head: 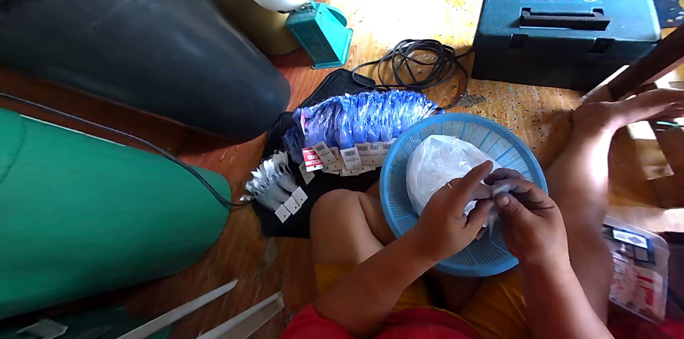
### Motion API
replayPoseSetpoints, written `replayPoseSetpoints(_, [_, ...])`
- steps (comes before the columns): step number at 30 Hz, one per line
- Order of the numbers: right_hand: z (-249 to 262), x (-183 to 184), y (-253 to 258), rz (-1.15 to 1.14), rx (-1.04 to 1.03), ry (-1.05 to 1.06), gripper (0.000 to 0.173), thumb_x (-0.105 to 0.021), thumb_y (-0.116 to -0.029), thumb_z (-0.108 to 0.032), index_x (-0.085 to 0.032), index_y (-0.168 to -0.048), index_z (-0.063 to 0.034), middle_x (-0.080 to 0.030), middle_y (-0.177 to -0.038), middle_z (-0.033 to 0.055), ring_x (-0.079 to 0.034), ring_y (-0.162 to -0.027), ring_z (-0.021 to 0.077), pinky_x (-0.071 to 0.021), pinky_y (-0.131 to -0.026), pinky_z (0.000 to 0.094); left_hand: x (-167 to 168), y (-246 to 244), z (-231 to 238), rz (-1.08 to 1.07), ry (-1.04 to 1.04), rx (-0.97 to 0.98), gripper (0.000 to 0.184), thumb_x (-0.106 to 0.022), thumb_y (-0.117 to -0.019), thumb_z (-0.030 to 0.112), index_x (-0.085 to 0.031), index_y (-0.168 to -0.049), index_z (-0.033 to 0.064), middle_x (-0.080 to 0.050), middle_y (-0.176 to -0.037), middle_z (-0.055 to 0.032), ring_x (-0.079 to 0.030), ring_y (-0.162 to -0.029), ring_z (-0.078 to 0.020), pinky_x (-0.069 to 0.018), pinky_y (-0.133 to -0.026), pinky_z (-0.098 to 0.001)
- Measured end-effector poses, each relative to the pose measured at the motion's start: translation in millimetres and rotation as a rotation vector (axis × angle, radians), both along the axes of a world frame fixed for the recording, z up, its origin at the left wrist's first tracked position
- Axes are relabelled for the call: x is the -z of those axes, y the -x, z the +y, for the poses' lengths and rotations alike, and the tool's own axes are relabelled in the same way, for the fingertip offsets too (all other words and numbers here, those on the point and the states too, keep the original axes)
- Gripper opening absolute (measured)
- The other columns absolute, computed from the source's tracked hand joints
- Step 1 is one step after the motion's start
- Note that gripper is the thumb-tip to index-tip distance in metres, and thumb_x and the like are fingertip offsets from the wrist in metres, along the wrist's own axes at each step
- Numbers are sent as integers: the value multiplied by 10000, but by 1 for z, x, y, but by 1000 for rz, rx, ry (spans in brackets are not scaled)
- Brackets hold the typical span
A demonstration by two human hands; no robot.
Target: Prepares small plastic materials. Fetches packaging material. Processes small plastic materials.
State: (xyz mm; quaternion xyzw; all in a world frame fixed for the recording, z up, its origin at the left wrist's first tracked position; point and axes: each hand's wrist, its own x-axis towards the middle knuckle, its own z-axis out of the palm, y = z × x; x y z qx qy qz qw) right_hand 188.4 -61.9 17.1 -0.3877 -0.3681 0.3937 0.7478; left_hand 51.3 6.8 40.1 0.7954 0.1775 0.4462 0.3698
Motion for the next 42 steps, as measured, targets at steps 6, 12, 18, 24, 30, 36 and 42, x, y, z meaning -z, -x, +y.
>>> replayPoseSetpoints(6, [-3,3,-4,-156,38,-22,88,-763,-919,-218,-793,-975,-158,-712,-1126,-5,-673,-1038,103,-588,-893,269,5,-2,-3,234,72,-43,576,-712,-869,42,-525,-1386,-129,-748,-989,-133,-717,-909,-207,-586,-861,-358])
replayPoseSetpoints(12, [-7,-1,-28,-199,51,-125,105,-705,-970,-267,-782,-1013,-210,-745,-1031,-48,-700,-963,91,-590,-877,276,25,-4,-8,520,154,78,624,-683,-927,104,-457,-1496,-21,-758,-1025,-48,-706,-968,-229,-559,-923,-419])
replayPoseSetpoints(18, [-10,7,-46,-81,100,-118,101,-716,-965,-227,-781,-1030,-186,-745,-956,-30,-653,-666,32,-564,-588,178,29,14,18,583,393,-7,344,-584,-988,120,-656,-1302,-3,-726,-1138,-122,-690,-1051,-208,-560,-931,-360])
replayPoseSetpoints(24, [1,27,-46,40,182,190,99,-678,-938,-80,-765,-925,-126,-721,-790,-19,-571,-530,23,-510,-507,171,34,24,61,367,897,-226,259,-589,-1017,121,-654,-1243,14,-673,-1194,-127,-668,-998,-173,-553,-885,-349])
replayPoseSetpoints(30, [7,34,-40,45,130,273,109,-657,-945,-35,-754,-934,-84,-718,-783,-6,-572,-526,24,-511,-501,173,34,4,87,420,1214,-130,342,-533,-1070,178,-581,-1406,149,-629,-1262,-99,-637,-904,-154,-508,-737,-288])
replayPoseSetpoints(36, [7,37,-40,39,123,293,94,-669,-936,-33,-753,-933,-75,-718,-781,-2,-573,-529,28,-512,-506,178,32,-1,88,229,1178,-170,262,-490,-1065,94,-700,-1220,78,-710,-1158,-29,-585,-764,-69,-452,-651,-236])
replayPoseSetpoints(42, [8,38,-38,-62,77,243,79,-692,-938,-81,-765,-952,-108,-725,-813,-21,-579,-542,21,-514,-509,178,-7,28,69,98,792,-45,338,-539,-960,-38,-729,-1219,65,-725,-1182,-40,-657,-1053,-119,-537,-920,-319])
